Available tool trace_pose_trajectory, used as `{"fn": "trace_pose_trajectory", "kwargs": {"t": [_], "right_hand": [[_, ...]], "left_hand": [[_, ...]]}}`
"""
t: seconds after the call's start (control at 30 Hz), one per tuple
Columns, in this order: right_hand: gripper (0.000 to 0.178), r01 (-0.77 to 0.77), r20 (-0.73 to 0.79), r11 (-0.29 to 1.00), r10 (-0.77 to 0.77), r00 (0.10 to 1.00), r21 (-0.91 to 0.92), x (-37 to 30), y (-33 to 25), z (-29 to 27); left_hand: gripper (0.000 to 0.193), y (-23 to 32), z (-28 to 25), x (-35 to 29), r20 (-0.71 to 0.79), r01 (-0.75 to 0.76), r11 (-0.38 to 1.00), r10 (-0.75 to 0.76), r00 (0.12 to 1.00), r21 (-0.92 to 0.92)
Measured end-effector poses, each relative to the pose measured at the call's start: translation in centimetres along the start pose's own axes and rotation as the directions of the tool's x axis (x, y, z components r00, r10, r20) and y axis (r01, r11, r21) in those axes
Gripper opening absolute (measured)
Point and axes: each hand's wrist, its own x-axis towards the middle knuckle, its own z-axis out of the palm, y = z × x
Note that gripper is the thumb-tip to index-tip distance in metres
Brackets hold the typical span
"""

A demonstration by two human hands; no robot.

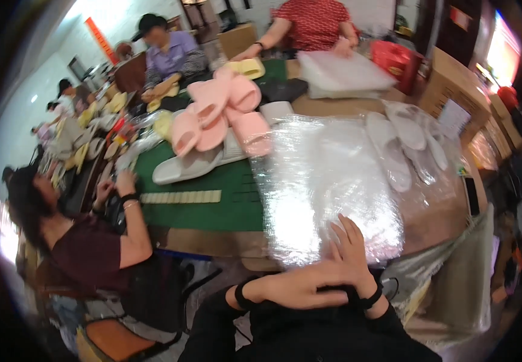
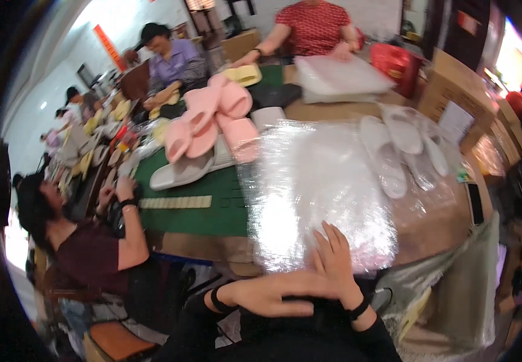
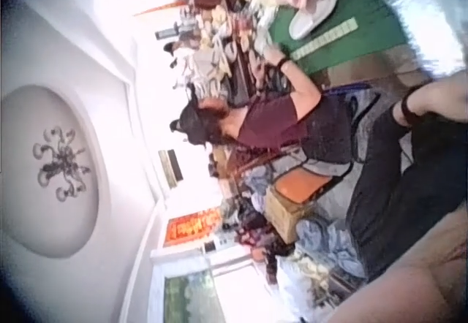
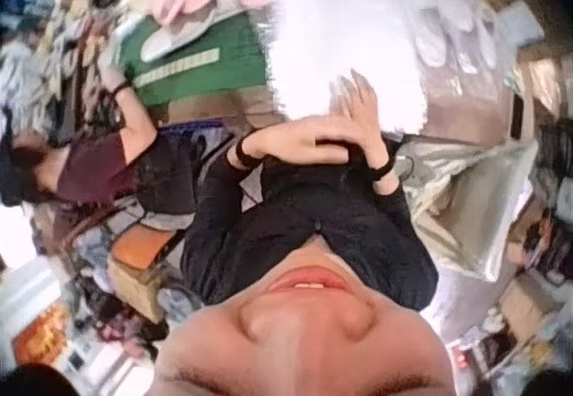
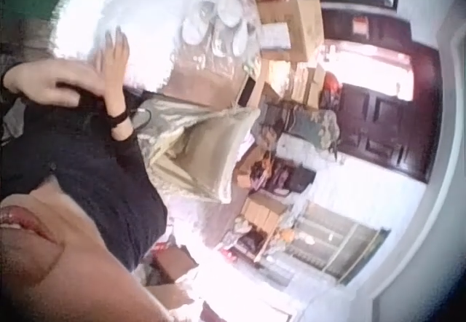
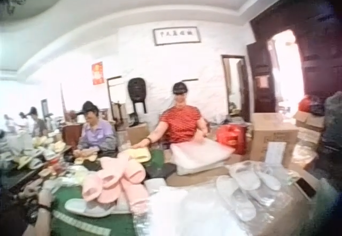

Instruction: The recorder is inspecting and packing various colored plastic slides into clear plastic bags at a factory workstation.

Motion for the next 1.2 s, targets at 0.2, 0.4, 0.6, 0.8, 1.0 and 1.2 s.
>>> {"fn": "trace_pose_trajectory", "kwargs": {"t": [0.2, 0.4, 0.6, 0.8, 1.0, 1.2], "right_hand": [[0.05, 0.002, 0.137, 0.956, 0.04, 0.99, -0.294, -0.5, 0.6, 2.4], [0.048, -0.012, 0.091, 0.927, 0.05, 0.995, -0.374, 0.1, -0.2, 3.9], [0.047, -0.035, 0.036, 0.919, 0.053, 0.998, -0.394, -0.6, 0.9, 4.9], [0.048, -0.052, 0.06, 0.914, 0.084, 0.995, -0.402, -0.7, 0.8, 5.0], [0.048, -0.036, 0.046, 0.915, 0.06, 0.997, -0.402, -0.8, 1.1, 5.1], [0.048, -0.044, 0.046, 0.914, 0.069, 0.997, -0.404, -0.8, 0.8, 5.0]], "left_hand": [[0.067, 5.7, 2.2, 1.6, 0.27, -0.593, 0.734, 0.676, 0.686, -0.331], [0.078, 5.5, 4.2, 1.7, 0.363, -0.522, 0.731, 0.676, 0.641, -0.44], [0.064, 5.4, 3.0, 1.4, 0.258, -0.564, 0.708, 0.692, 0.674, -0.426], [0.053, 4.9, 2.6, 1.1, 0.247, -0.596, 0.758, 0.651, 0.718, -0.264], [0.049, 4.8, 2.8, 1.2, 0.266, -0.575, 0.795, 0.606, 0.75, -0.193], [0.048, 4.9, 2.2, 0.3, 0.298, -0.509, 0.822, 0.568, 0.767, -0.256]]}}
